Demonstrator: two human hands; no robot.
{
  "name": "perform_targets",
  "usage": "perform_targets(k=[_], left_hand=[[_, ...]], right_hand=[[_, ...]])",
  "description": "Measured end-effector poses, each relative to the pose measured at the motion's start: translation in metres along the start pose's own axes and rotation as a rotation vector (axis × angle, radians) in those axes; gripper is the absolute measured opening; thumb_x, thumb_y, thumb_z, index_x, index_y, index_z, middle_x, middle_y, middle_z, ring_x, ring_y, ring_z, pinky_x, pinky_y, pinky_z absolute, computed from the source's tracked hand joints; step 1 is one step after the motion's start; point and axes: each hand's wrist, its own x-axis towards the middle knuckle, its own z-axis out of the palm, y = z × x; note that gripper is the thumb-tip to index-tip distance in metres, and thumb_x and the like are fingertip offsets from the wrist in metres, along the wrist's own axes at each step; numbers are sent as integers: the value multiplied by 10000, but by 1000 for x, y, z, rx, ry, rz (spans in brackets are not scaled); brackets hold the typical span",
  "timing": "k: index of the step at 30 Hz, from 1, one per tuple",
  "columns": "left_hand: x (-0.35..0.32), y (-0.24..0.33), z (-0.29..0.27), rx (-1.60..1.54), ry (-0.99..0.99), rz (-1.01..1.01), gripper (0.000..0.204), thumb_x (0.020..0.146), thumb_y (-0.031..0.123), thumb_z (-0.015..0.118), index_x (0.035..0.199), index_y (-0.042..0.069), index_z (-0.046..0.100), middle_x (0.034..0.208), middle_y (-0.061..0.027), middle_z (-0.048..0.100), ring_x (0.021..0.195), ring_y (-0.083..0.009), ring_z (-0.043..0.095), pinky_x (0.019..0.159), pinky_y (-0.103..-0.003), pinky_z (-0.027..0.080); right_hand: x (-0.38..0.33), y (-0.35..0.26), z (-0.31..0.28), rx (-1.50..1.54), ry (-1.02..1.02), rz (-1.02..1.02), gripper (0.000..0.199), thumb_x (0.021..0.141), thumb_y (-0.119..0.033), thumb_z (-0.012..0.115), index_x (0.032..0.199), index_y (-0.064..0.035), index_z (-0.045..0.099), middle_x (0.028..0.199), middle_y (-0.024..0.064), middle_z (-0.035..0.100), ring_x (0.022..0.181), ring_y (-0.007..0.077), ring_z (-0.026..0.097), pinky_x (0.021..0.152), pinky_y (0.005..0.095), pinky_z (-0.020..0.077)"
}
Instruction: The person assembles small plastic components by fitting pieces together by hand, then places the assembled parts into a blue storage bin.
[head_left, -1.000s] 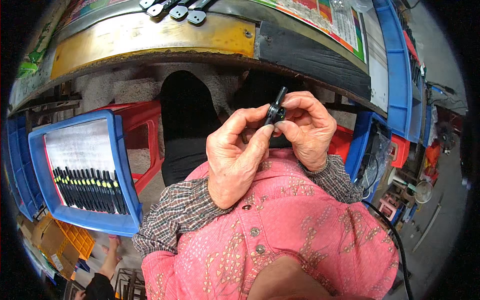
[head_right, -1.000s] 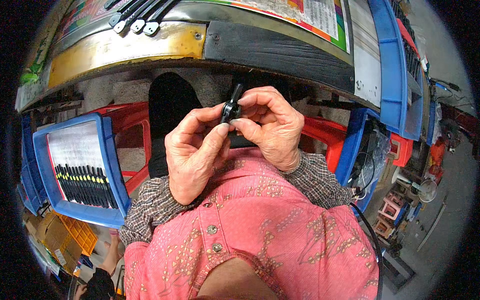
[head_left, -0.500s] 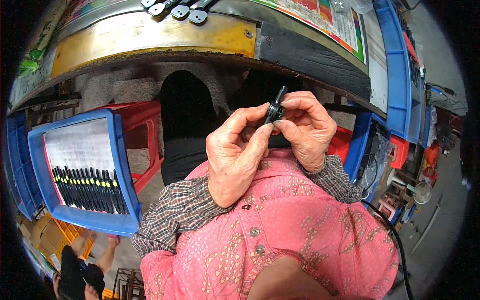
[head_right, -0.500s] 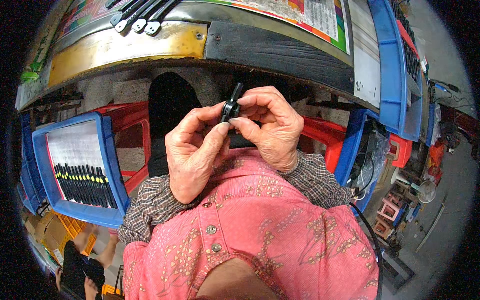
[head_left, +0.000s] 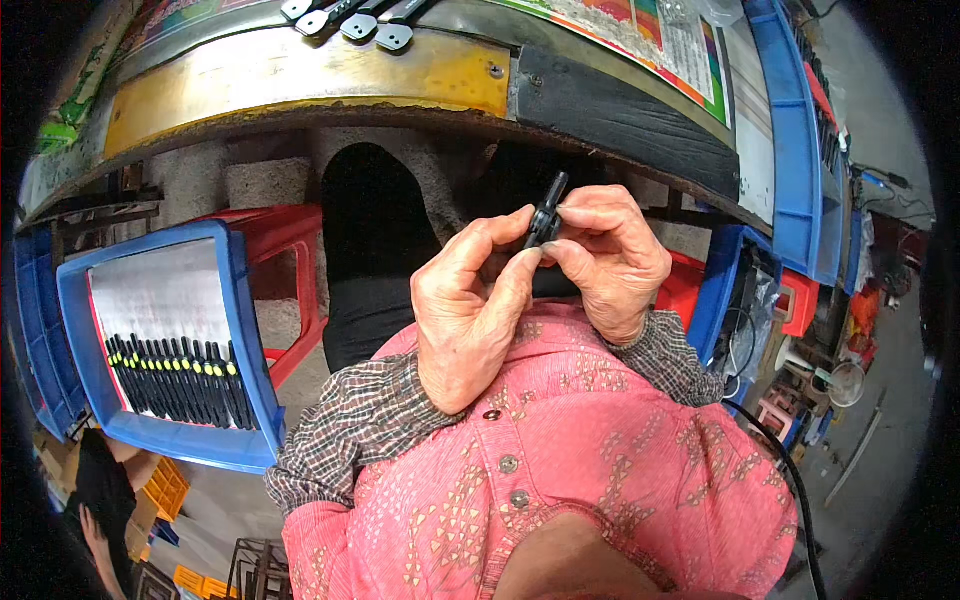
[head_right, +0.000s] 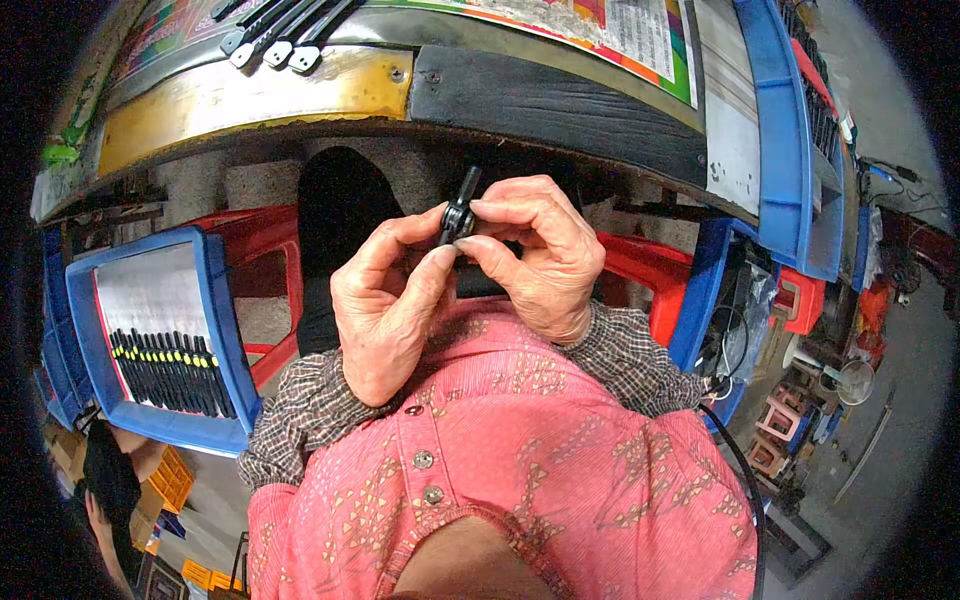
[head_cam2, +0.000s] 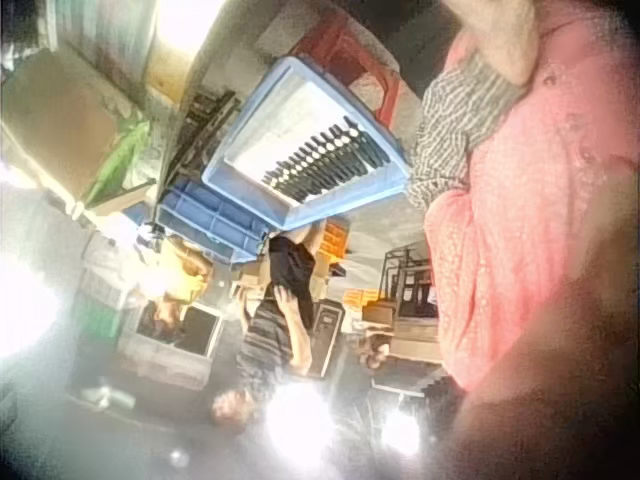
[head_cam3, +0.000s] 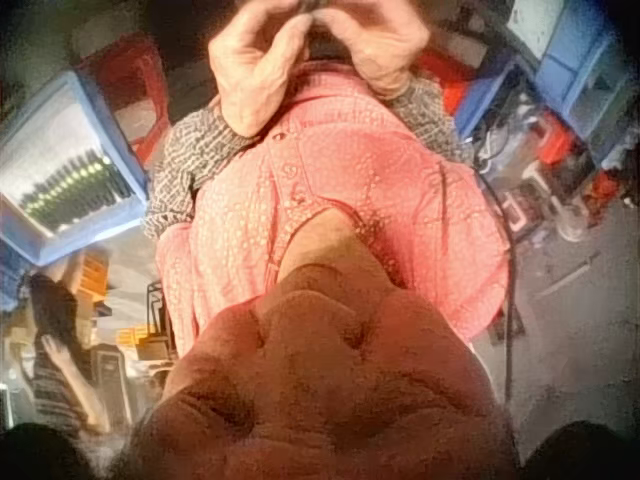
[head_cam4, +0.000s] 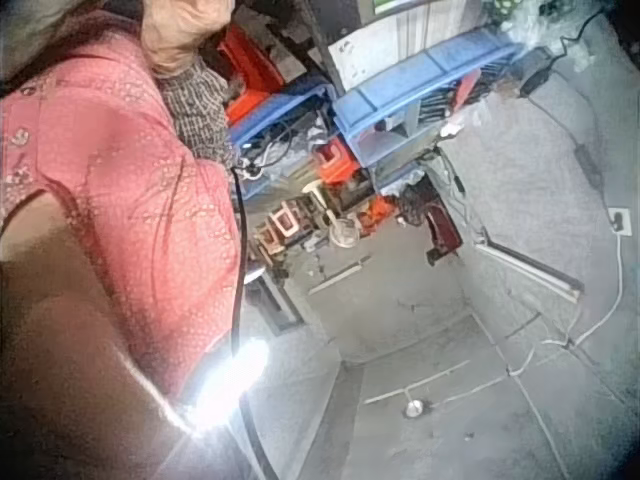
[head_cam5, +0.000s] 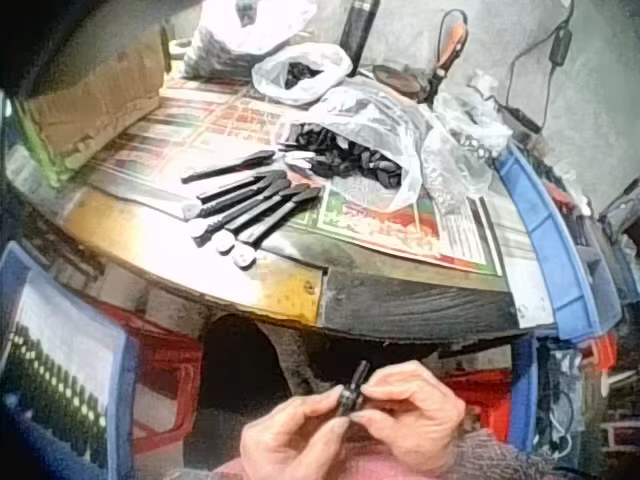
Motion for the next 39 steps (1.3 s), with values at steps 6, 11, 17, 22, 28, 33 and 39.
perform_targets(k=[6,11,17,22,28,33,39], left_hand=[[-1,1,-2,4,-7,-21,244,858,-46,579,1101,-49,594,925,-35,610,751,-42,549,646,-181,453],[-1,1,0,36,17,18,241,851,-44,587,1092,-49,599,930,-54,622,790,-61,577,684,-193,474],[-2,3,1,39,25,-18,242,848,-49,585,1090,-48,603,933,-61,625,788,-70,589,677,-194,476],[-3,2,-3,17,3,-57,241,852,-49,581,1092,-54,599,930,-63,622,782,-85,601,668,-201,485],[1,-2,-3,48,10,32,243,855,-50,581,1097,-55,598,923,-35,607,719,-36,542,606,-172,442],[-1,1,-3,-8,4,16,237,867,-47,569,1102,-54,594,936,-38,617,686,-15,501,571,-161,413],[-1,0,-3,-139,-19,-34,243,880,-33,563,1121,-35,589,880,-22,625,642,-2,474,539,-153,382]], right_hand=[[0,1,-1,-19,-19,-22,295,674,124,711,944,35,634,980,113,556,880,150,594,715,240,546],[0,-2,-1,0,-15,-21,282,684,119,710,942,37,634,978,112,555,871,146,598,710,236,551],[-1,-3,0,-30,-11,-18,278,686,114,712,942,40,634,975,115,558,857,148,604,696,240,557],[0,-2,-4,-125,-36,-87,266,691,103,716,937,37,640,958,117,572,828,146,616,675,238,558],[1,-2,-2,-147,-26,-90,260,698,85,722,941,37,644,936,120,585,814,148,624,664,238,558],[1,-2,1,-136,-30,-119,248,714,68,723,947,47,640,928,125,585,804,153,629,664,246,565],[-2,-2,1,-31,-29,7,230,738,39,721,948,60,630,928,124,588,814,166,640,670,251,570]])
